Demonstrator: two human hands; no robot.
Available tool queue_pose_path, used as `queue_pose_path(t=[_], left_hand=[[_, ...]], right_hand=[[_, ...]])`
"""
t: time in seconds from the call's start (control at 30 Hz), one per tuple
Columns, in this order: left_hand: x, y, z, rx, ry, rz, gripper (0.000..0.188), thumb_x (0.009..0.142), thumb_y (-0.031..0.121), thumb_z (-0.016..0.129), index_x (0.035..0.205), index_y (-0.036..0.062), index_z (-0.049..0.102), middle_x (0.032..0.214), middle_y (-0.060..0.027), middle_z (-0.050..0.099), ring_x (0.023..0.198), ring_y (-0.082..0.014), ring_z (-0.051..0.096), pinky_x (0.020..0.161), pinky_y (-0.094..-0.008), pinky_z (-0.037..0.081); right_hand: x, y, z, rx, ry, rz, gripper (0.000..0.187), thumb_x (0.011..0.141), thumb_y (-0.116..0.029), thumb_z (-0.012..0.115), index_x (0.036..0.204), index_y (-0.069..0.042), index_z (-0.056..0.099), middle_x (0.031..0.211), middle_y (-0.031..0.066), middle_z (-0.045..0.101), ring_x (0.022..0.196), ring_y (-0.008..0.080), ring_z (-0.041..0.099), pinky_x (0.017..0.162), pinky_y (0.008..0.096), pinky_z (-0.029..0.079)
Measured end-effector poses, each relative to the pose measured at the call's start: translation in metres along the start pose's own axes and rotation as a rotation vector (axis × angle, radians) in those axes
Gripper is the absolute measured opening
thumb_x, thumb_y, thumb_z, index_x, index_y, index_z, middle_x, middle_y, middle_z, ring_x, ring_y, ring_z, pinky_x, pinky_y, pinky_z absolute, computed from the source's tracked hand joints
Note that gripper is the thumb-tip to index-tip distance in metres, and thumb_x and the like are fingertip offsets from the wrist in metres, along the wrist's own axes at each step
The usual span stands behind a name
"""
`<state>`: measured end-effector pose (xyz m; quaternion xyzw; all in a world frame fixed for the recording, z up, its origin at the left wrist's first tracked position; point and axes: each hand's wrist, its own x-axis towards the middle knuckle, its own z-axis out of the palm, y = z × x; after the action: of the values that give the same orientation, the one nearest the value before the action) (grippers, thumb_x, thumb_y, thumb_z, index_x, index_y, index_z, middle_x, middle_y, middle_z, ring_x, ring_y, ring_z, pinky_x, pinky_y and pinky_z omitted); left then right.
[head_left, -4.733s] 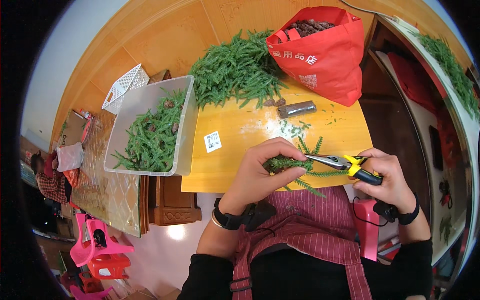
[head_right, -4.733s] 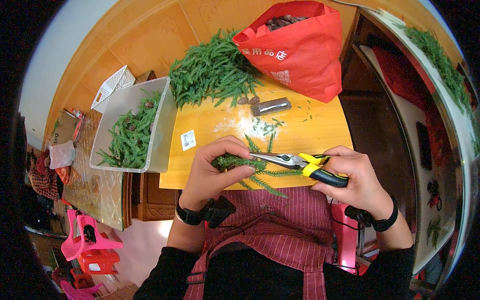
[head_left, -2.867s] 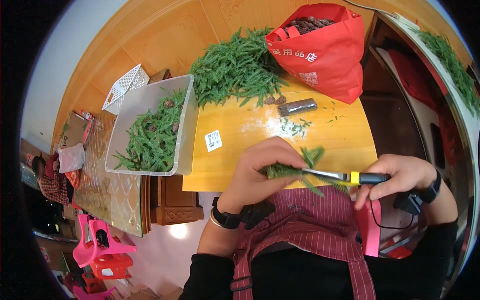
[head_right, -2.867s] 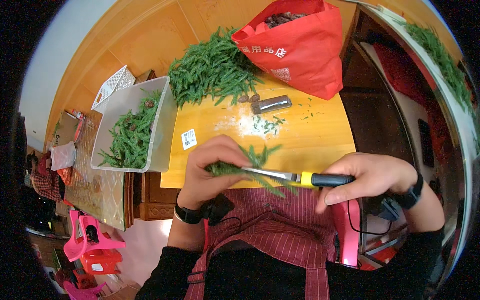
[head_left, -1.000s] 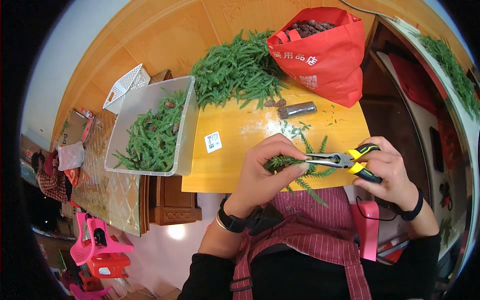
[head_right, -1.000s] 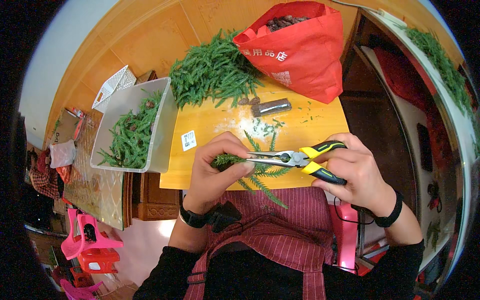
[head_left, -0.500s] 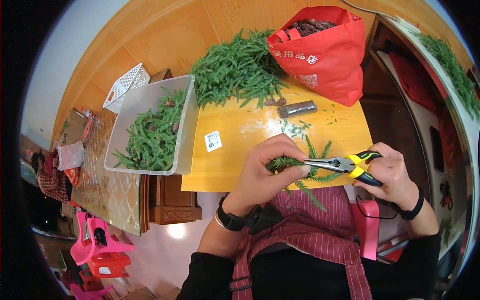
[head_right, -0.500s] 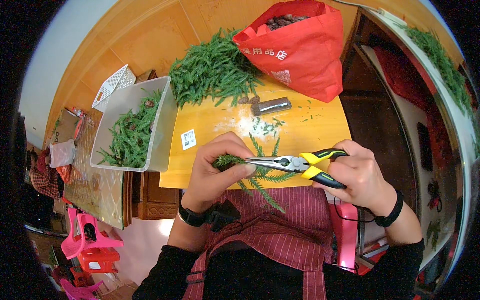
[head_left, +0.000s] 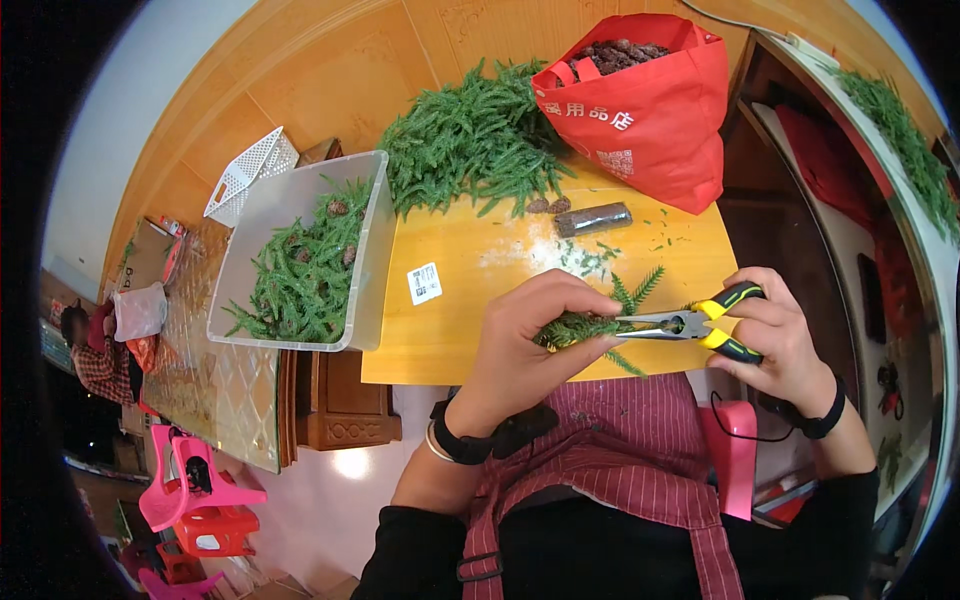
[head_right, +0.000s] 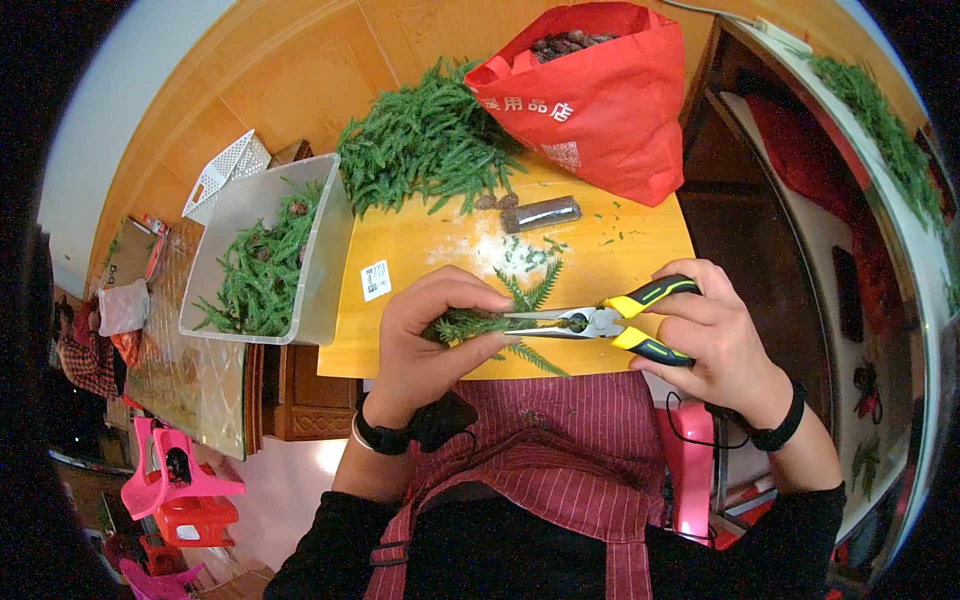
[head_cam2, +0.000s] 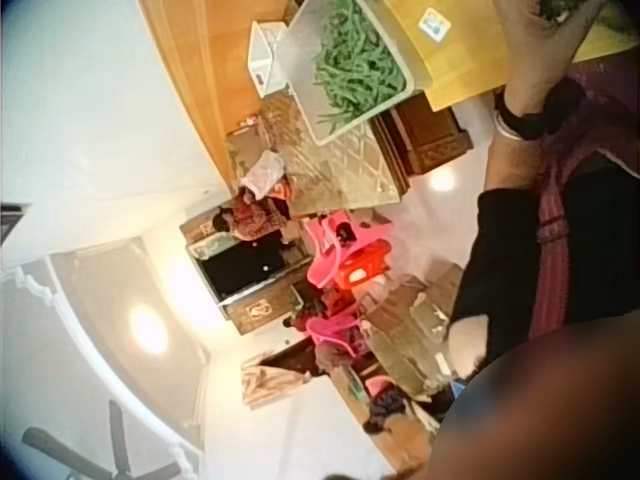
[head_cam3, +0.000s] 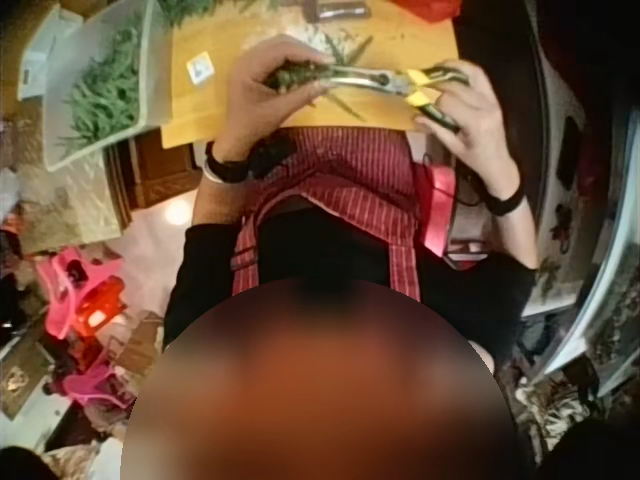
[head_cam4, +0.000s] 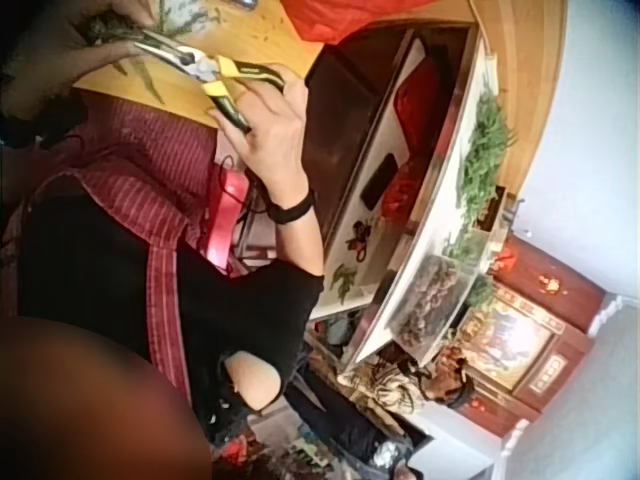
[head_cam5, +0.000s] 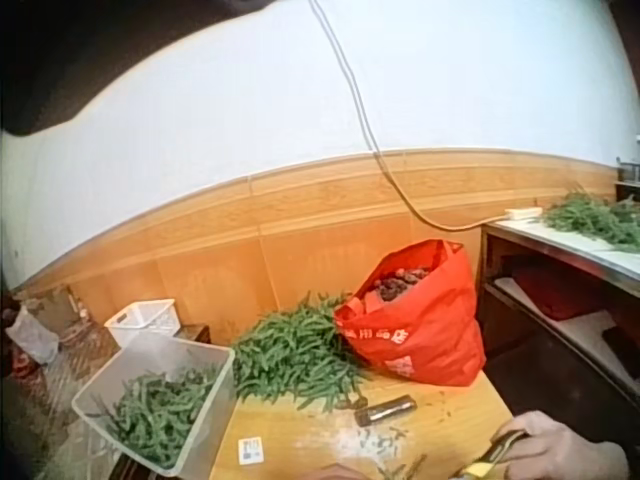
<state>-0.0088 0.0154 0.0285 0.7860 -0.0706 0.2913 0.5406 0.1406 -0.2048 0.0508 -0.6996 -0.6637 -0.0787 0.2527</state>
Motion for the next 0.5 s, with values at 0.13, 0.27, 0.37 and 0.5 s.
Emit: queue_pose_path(t=[0.13, 0.27, 0.37, 0.5], left_hand=[[-0.0017, 0.0017, -0.0021, 0.002, 0.000, 0.004, 0.026, 0.063, -0.006, 0.070, 0.087, 0.0013, 0.062, 0.082, -0.0079, 0.060, 0.076, -0.0167, 0.058, 0.066, -0.0250, 0.045], [-0.0008, 0.0000, -0.0036, 0.001, -0.035, 0.070, 0.025, 0.063, -0.006, 0.069, 0.085, 0.0017, 0.063, 0.083, -0.0091, 0.061, 0.078, -0.0190, 0.059, 0.068, -0.0270, 0.046], [-0.0010, -0.0010, -0.0042, -0.027, -0.051, 0.059, 0.024, 0.063, -0.006, 0.069, 0.084, 0.0019, 0.063, 0.083, -0.0095, 0.061, 0.078, -0.0198, 0.059, 0.069, -0.0278, 0.046], [-0.0006, -0.0013, -0.0040, -0.052, -0.068, 0.049, 0.022, 0.063, -0.006, 0.069, 0.083, 0.0018, 0.063, 0.084, -0.0097, 0.061, 0.079, -0.0199, 0.059, 0.069, -0.0279, 0.047]], right_hand=[[0.0030, -0.0014, 0.0019, -0.025, 0.025, -0.012, 0.027, 0.060, -0.022, 0.075, 0.074, -0.003, 0.062, 0.085, 0.0076, 0.062, 0.092, 0.0292, 0.053, 0.079, 0.0384, 0.042], [0.0010, 0.0026, 0.0033, -0.025, 0.040, -0.031, 0.030, 0.061, -0.026, 0.074, 0.069, -0.002, 0.059, 0.079, 0.0093, 0.060, 0.087, 0.0308, 0.053, 0.075, 0.0392, 0.043], [0.0004, 0.0051, 0.0034, -0.004, 0.035, -0.058, 0.031, 0.062, -0.027, 0.074, 0.068, -0.002, 0.058, 0.077, 0.0089, 0.060, 0.084, 0.0301, 0.053, 0.073, 0.0384, 0.044], [-0.0009, 0.0079, 0.0064, 0.066, 0.011, -0.051, 0.032, 0.063, -0.029, 0.074, 0.067, -0.002, 0.058, 0.077, 0.0086, 0.060, 0.082, 0.0293, 0.054, 0.072, 0.0374, 0.044]])
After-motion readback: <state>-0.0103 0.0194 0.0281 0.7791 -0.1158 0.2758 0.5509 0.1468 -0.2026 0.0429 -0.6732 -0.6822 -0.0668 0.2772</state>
